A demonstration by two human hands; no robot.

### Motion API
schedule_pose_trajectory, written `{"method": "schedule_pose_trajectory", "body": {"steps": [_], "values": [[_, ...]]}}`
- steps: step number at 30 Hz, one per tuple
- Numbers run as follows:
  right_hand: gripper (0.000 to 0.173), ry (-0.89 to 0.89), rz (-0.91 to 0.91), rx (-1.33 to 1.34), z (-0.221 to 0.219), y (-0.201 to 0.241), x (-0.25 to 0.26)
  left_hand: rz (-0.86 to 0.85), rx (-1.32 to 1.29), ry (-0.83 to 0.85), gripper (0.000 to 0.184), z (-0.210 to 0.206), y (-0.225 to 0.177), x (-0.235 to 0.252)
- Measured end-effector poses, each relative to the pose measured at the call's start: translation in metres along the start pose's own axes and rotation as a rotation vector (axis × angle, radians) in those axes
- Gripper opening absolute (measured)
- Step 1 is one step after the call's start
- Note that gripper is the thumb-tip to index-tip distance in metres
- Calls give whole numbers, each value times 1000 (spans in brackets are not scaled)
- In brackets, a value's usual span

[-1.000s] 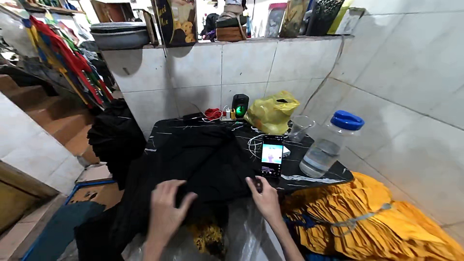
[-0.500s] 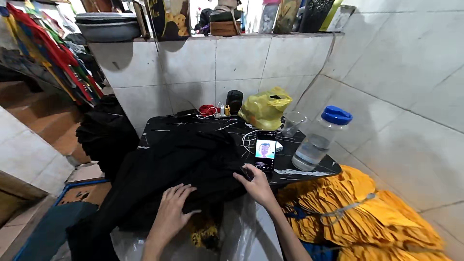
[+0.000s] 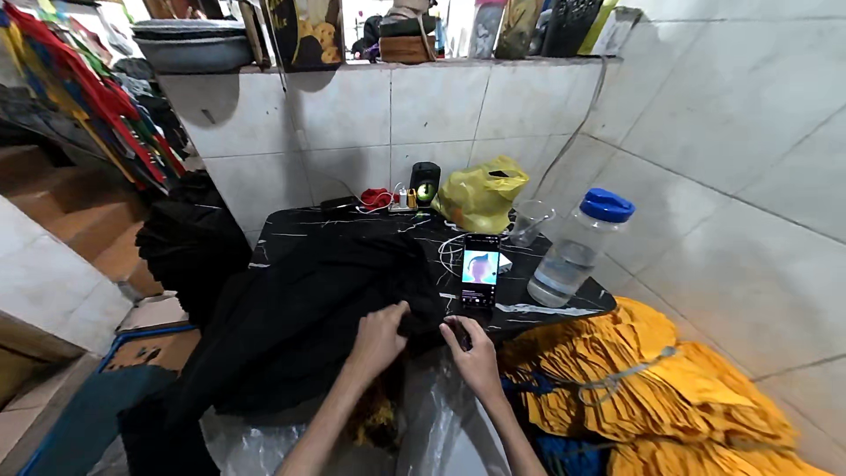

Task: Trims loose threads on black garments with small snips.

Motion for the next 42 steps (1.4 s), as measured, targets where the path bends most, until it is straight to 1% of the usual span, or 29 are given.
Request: {"method": "schedule_pose_trajectory", "body": {"steps": [1,2,4,5,6,8,9,10,11,13,14,15,16,17,19,20,21,22,23,25,26,27,29,31,32,35,38,40,42], "values": [[41,-16,26,-9,0,-2,-7,55,-71,24,36,8,10,3],[39,-63,53,2,3,-1,-15,96,-117,49,41,12,19,6],[26,-209,89,42,12,4,-32,106,-167,49,48,14,29,9],[27,-238,71,52,12,5,-39,100,-173,12,49,15,32,10],[35,-188,18,42,4,4,-45,95,-157,-44,52,17,34,10],[51,86,-157,12,-30,-4,-51,93,-67,-181,65,22,31,8],[52,232,-236,41,-50,-9,-55,71,-2,-262,68,27,25,5],[46,307,-279,124,-65,-10,-58,25,63,-351,66,32,15,1],[35,332,-300,239,-75,-9,-60,-48,122,-435,56,38,3,-4],[15,317,-315,474,-78,0,-67,-221,232,-568,26,42,-20,-23],[11,294,-291,563,-75,4,-71,-298,279,-615,10,42,-28,-34],[9,265,-254,620,-70,7,-74,-358,294,-641,5,40,-34,-45],[10,237,-225,643,-65,8,-77,-395,273,-626,9,37,-37,-55],[10,217,-209,644,-60,9,-80,-413,227,-568,11,31,-37,-62],[11,218,-187,592,-54,12,-85,-434,100,-387,10,15,-36,-72],[12,217,-162,547,-52,15,-86,-434,67,-298,14,5,-36,-75],[13,211,-124,492,-51,18,-87,-427,73,-234,22,-5,-35,-79],[14,202,-71,438,-51,23,-88,-423,106,-211,29,-14,-34,-82],[15,193,-18,392,-51,27,-90,-424,139,-233,30,-20,-32,-85],[14,188,86,296,-52,34,-93,-451,160,-373,20,-24,-26,-92],[15,190,125,251,-52,36,-94,-459,142,-426,17,-24,-22,-95],[18,190,150,198,-50,35,-92,-458,115,-453,17,-23,-19,-95],[29,173,175,51,-41,31,-87,-435,47,-472,15,-18,-14,-96],[47,116,221,-84,-31,27,-81,-410,-9,-459,14,-15,-10,-99],[49,95,262,-132,-28,27,-79,-396,-28,-446,14,-15,-8,-100],[44,106,380,-244,-33,34,-78,-369,-64,-408,15,-17,-5,-103],[40,162,426,-313,-49,42,-79,-352,-60,-401,15,-18,-6,-103],[40,135,449,-356,-54,41,-80,-346,-54,-381,14,-19,-5,-102],[40,67,435,-340,-48,35,-81,-331,-50,-324,12,-16,-3,-101]]}}
Point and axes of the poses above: each hand's wrist, its own x-axis towards the middle knuckle, its own z-axis out of the back of the hand, y = z × x, the point moved 10 cm from there along x, towards the middle knuckle, and after that the axes turned 9 degrees about -z, right-handed, at the moved point
